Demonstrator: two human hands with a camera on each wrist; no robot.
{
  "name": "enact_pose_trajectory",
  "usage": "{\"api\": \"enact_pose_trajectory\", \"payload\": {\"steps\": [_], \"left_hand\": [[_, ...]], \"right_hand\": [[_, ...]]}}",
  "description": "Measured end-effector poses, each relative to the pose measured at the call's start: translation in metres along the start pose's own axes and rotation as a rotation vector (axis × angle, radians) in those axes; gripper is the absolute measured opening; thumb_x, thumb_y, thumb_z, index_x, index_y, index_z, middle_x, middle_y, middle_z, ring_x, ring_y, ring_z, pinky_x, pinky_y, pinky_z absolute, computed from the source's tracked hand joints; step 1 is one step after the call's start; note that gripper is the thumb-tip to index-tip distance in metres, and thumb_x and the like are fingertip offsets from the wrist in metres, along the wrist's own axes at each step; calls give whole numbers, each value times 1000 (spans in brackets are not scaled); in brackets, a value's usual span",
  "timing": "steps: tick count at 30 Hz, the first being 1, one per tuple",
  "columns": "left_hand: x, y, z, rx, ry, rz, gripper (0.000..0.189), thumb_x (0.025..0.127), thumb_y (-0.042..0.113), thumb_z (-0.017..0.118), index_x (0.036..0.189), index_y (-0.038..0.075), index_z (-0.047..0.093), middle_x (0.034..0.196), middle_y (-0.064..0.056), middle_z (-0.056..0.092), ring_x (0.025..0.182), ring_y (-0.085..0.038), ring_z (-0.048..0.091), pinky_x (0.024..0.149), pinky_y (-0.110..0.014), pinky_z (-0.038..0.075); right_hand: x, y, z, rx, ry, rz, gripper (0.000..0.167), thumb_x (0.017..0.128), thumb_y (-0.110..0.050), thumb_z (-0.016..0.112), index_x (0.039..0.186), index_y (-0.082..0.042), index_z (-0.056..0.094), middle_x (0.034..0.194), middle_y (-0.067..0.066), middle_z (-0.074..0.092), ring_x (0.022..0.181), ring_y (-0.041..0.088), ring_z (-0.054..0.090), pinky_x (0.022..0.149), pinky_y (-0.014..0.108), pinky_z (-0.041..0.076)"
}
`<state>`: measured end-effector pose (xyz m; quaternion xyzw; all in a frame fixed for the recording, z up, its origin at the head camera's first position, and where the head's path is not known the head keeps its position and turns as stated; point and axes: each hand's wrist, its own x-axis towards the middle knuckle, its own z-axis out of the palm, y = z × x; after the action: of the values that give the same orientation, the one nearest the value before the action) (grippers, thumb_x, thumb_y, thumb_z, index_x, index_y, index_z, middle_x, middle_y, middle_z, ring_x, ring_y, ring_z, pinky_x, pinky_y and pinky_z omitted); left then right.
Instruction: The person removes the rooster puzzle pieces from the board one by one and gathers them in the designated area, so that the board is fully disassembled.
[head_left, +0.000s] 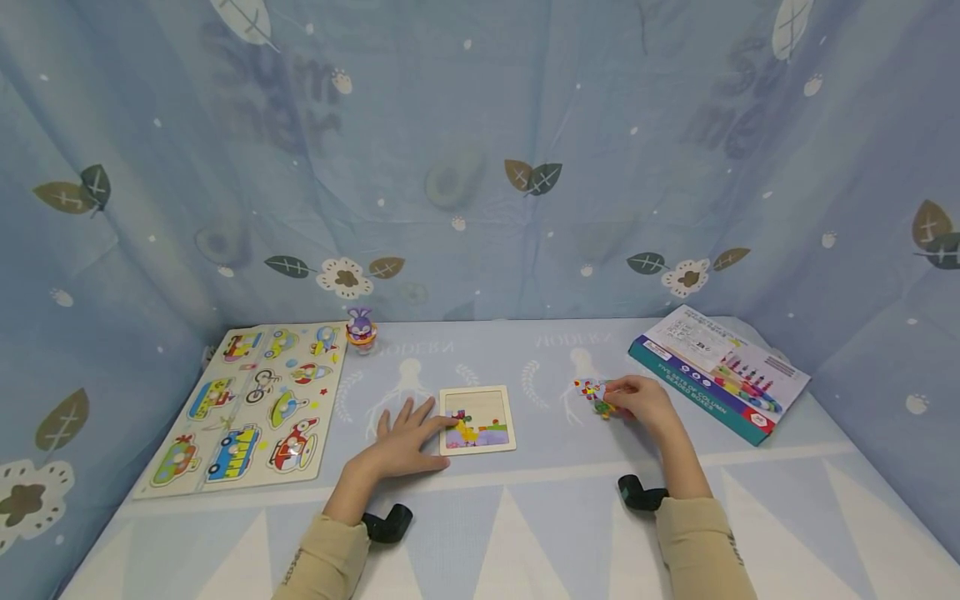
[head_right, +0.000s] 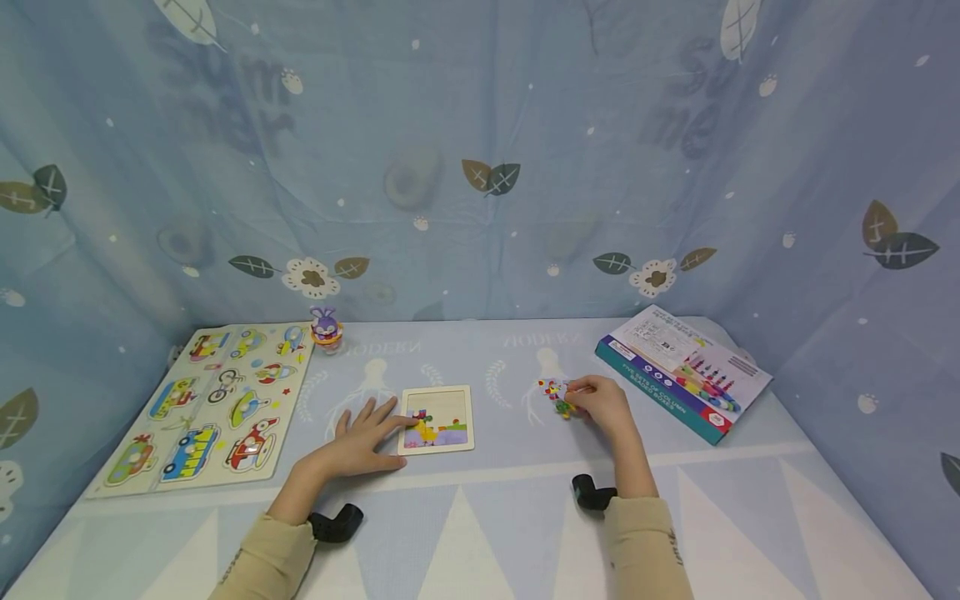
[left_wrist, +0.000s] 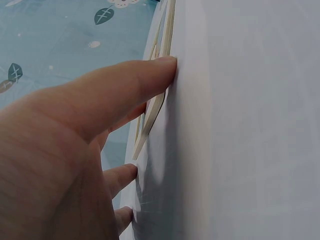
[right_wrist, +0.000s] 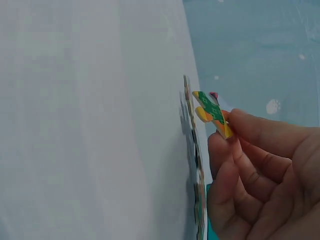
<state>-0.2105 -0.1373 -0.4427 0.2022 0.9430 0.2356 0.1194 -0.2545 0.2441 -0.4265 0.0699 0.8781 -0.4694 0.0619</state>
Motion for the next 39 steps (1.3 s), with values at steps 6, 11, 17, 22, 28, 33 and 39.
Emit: {"api": "enact_pose_trajectory", "payload": {"steps": [6, 11, 17, 22, 28, 33, 39], "left_hand": [[1, 0, 0, 6, -3, -3, 57, 81, 37, 66, 134, 22, 48, 152, -16, 18, 138, -45, 1, 101, -67, -6], [1, 0, -1, 4, -4, -3, 57, 81, 37, 66, 133, 22, 48, 152, -17, 18, 138, -45, 1, 101, -67, -6], [1, -1, -1, 6, -7, -6, 58, 81, 37, 66, 134, 22, 48, 152, -16, 18, 138, -44, 1, 101, -67, -6], [1, -1, 0, 5, -5, -8, 57, 81, 37, 66, 134, 22, 48, 152, -16, 18, 138, -45, 1, 101, -67, -6], [2, -1, 0, 8, -2, -8, 58, 81, 37, 66, 134, 22, 48, 152, -16, 18, 138, -45, 2, 101, -67, -5], [1, 0, 0, 4, -6, -8, 61, 82, 38, 65, 137, 20, 45, 152, -16, 18, 138, -45, 1, 102, -67, -6], [0, 1, -2, -6, 0, -9, 63, 81, 37, 66, 137, 20, 43, 152, -17, 18, 138, -45, 1, 102, -66, -7]], "right_hand": [[-2, 3, -9, -27, -27, 128, 31, 87, -19, 63, 110, 1, 61, 76, 4, 58, 61, 13, 55, 56, 23, 45], [-4, 4, -14, -24, -45, 165, 28, 87, -16, 63, 109, 2, 61, 73, 4, 59, 59, 12, 56, 53, 22, 44], [-4, 6, -15, -29, -45, 164, 26, 86, -13, 63, 107, 3, 61, 72, 2, 60, 59, 12, 55, 53, 23, 43], [-2, 10, -14, -49, -20, 150, 26, 84, -13, 65, 105, 2, 63, 77, 5, 57, 63, 13, 54, 55, 24, 43], [-3, 9, -13, -86, 21, 138, 32, 83, -16, 66, 109, 2, 59, 87, 11, 54, 69, 17, 50, 57, 24, 43], [-4, 6, -12, -60, 49, 115, 37, 86, -20, 62, 116, 2, 56, 88, 10, 55, 75, 19, 50, 62, 25, 43], [-1, 2, -8, 0, 77, 61, 35, 88, -18, 61, 117, 2, 57, 81, 6, 55, 71, 18, 52, 62, 26, 44]]}}
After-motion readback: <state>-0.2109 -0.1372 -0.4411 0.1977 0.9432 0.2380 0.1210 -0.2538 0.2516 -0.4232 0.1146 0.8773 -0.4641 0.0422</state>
